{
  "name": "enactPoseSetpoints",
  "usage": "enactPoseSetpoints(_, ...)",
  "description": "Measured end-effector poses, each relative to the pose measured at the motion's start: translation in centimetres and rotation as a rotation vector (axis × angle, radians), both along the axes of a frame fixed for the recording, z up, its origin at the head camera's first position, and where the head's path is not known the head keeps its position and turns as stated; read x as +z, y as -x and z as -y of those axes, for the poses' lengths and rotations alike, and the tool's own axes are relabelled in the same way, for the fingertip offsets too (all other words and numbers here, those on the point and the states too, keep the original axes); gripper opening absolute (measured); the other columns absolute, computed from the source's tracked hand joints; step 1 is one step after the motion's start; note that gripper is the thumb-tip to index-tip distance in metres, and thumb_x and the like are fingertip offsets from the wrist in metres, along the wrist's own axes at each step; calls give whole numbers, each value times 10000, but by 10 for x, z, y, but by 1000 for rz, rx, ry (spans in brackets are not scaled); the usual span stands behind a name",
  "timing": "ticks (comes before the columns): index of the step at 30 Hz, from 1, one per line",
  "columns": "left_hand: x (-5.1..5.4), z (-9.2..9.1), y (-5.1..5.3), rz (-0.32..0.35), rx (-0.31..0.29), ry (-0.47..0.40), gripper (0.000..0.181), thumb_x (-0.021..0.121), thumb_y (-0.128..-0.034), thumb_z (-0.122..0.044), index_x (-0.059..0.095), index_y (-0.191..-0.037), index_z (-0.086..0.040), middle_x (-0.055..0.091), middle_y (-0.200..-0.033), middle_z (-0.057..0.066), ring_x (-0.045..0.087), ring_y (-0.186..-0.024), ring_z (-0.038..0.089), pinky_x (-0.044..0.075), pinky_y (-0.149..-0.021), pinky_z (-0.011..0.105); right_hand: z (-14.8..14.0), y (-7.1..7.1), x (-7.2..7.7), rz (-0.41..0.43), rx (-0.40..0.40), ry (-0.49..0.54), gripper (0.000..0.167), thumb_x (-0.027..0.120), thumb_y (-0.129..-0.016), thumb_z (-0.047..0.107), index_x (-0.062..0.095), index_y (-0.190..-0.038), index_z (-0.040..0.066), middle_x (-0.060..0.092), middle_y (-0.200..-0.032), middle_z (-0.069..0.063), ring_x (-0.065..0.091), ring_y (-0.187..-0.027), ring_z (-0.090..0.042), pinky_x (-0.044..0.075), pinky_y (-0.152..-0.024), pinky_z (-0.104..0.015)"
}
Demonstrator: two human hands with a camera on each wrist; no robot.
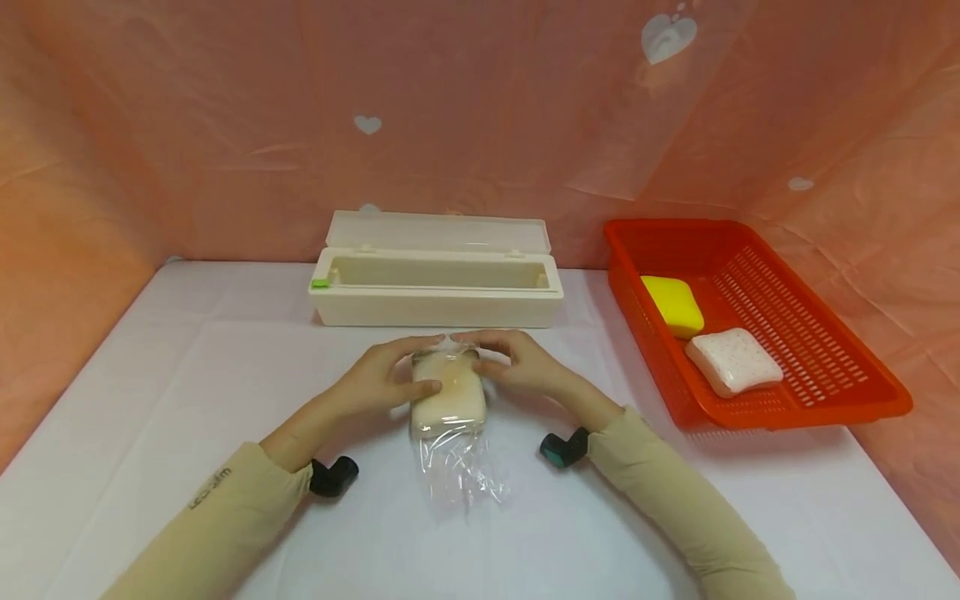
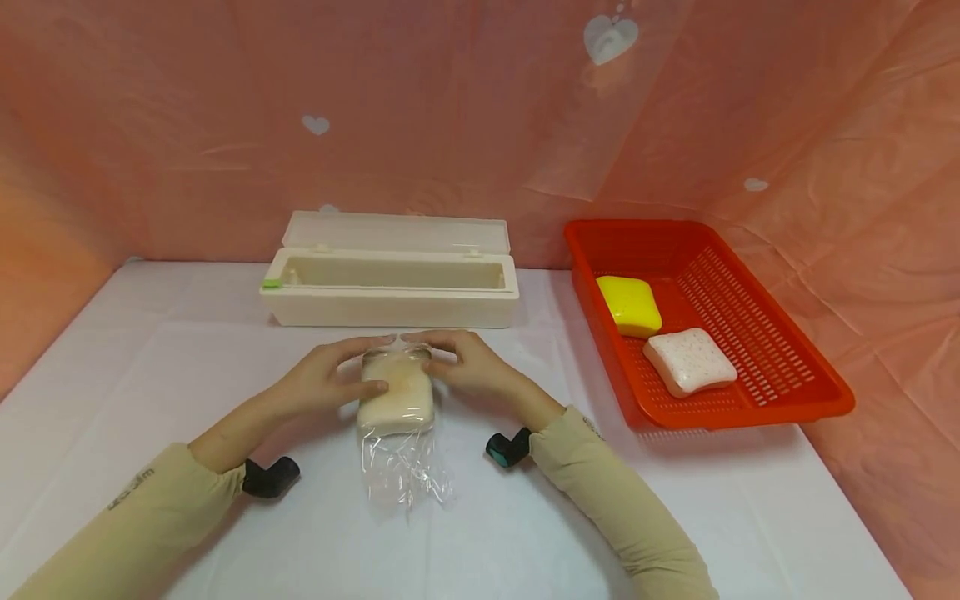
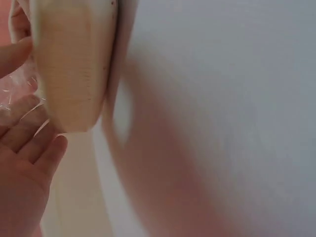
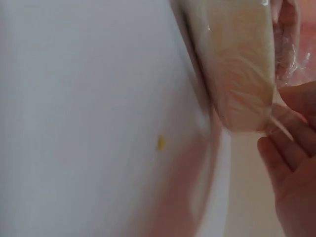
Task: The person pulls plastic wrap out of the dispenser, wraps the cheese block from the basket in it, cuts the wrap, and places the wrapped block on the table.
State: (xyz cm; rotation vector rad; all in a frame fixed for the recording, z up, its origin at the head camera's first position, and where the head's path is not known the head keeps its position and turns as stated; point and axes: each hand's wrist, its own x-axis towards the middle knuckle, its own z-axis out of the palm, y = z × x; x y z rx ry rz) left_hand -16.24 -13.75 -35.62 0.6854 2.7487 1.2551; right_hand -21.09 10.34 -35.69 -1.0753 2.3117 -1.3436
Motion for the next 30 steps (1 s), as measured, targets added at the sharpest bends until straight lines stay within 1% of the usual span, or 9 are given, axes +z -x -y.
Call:
enactPoseSetpoints(3,3,4,-5,-77,-111,42,651,744,-824,-175,469,-1394,-20,528,-1376,191,474,-1288,375,359,-1069,538,-5,-2,4,-102,67,-18,461,533,-894,-16,534,-1352,38,564,-1365,-99,485,-1308,-236,357,-1109,-394)
enactPoseSetpoints(5,5,6,-8,-109,-164,58,663,737,-828,-159,449,-1405,-11,507,-1396,193,468,-1297,368,363,-1070,529,-8,-2,4,-160,109,-34,475,506,-895,-40,520,-1363,39,560,-1371,-91,492,-1303,-222,356,-1110,-374)
enactPoseSetpoints(8,5,10,-13,-127,-226,72,652,714,-850,-161,431,-1409,17,457,-1433,213,423,-1332,377,340,-1083,532,-12,-3,5,-218,158,-69,470,478,-897,-65,530,-1353,32,542,-1389,-101,481,-1315,-223,343,-1119,-358)
enactPoseSetpoints(13,4,10,-22,-104,-287,126,672,660,-902,-240,367,-1443,31,327,-1522,199,292,-1416,353,272,-1121,528,-17,-9,6,-295,208,-165,468,449,-908,-70,541,-1351,48,472,-1453,-101,398,-1377,-232,316,-1130,-374)
enactPoseSetpoints(19,5,10,-31,-45,-297,254,713,558,-959,-362,246,-1506,-29,178,-1591,132,146,-1469,317,201,-1158,509,-19,-17,5,-374,300,-301,500,430,-950,-24,411,-1444,49,351,-1533,-99,242,-1452,-252,218,-1169,-438)
enactPoseSetpoints(21,5,9,-33,-17,-296,297,720,508,-979,-401,195,-1521,-45,124,-1604,117,100,-1478,299,176,-1170,499,-20,-19,5,-402,331,-352,535,426,-943,-35,360,-1468,41,300,-1556,-110,201,-1464,-269,190,-1171,-478)
enactPoseSetpoints(23,5,8,-34,-7,-294,333,696,442,-1003,-417,167,-1527,-50,95,-1609,109,75,-1482,290,159,-1175,497,-20,-21,5,-419,349,-392,583,422,-922,-62,319,-1486,41,256,-1574,-112,168,-1472,-273,172,-1169,-510)
enactPoseSetpoints(26,5,6,-36,-39,-270,357,617,381,-1031,-370,189,-1523,-50,115,-1608,99,88,-1483,280,155,-1180,484,-21,-24,7,-418,334,-402,624,422,-899,-79,302,-1496,55,235,-1584,-96,156,-1476,-260,156,-1177,-500)
enactPoseSetpoints(30,5,6,-42,-144,-230,367,518,404,-1021,-179,271,-1502,-42,218,-1585,105,188,-1463,296,217,-1162,483,-24,-27,7,-404,309,-332,606,420,-895,-67,338,-1482,60,275,-1571,-78,191,-1469,-229,169,-1188,-409)
